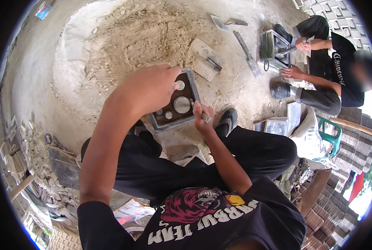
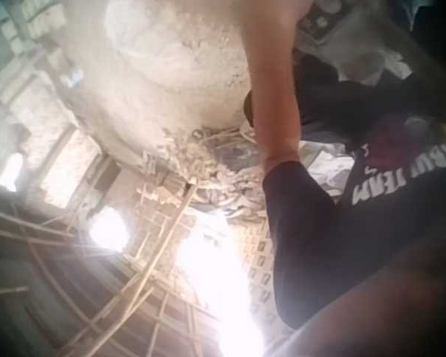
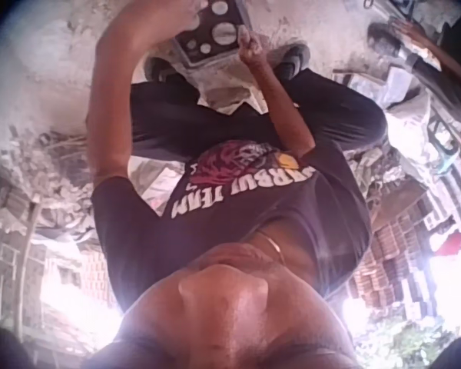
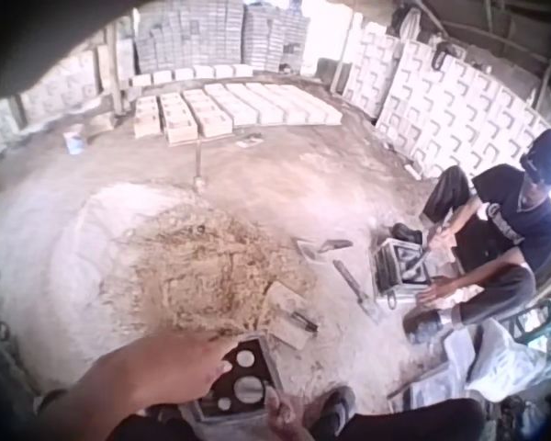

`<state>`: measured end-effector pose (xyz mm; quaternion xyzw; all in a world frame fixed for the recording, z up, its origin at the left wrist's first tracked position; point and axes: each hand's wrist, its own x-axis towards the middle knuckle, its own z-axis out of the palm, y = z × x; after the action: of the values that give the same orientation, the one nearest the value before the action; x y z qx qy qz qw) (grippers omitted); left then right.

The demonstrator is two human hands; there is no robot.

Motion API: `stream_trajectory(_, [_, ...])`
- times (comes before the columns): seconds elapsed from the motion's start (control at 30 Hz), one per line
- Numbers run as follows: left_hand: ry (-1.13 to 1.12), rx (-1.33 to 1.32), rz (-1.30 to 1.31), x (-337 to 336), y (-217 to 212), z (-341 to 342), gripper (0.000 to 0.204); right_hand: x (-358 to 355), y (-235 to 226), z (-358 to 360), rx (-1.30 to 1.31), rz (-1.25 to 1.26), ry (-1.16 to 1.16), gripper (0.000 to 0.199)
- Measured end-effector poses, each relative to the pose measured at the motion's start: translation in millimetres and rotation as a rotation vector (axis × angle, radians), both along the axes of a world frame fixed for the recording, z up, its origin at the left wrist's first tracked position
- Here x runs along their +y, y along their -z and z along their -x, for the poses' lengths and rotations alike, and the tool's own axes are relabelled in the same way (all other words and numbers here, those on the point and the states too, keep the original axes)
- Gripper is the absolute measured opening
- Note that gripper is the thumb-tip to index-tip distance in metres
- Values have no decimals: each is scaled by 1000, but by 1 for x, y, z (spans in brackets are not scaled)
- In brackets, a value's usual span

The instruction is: The person uses a trowel to scoop sand into a square metal mold with circular cutouts, leveling the surface by hand and with the tool.

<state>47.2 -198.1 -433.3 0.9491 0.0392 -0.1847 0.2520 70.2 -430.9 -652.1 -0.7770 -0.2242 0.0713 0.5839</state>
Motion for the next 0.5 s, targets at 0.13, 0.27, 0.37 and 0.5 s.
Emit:
stream_trajectory(0.13, [-24,11,1,2,3,-1,34,17,-18,-6,107,-121,46,46])
stream_trajectory(0.27, [-12,-23,13,3,-1,1,34,18,3,-18,28,-3,10,47])
stream_trajectory(0.37, [-52,34,3,6,1,1,34,34,-2,-24,104,-115,17,47])
stream_trajectory(0.5, [-32,4,13,8,4,4,32,29,2,-27,9,-41,23,47])
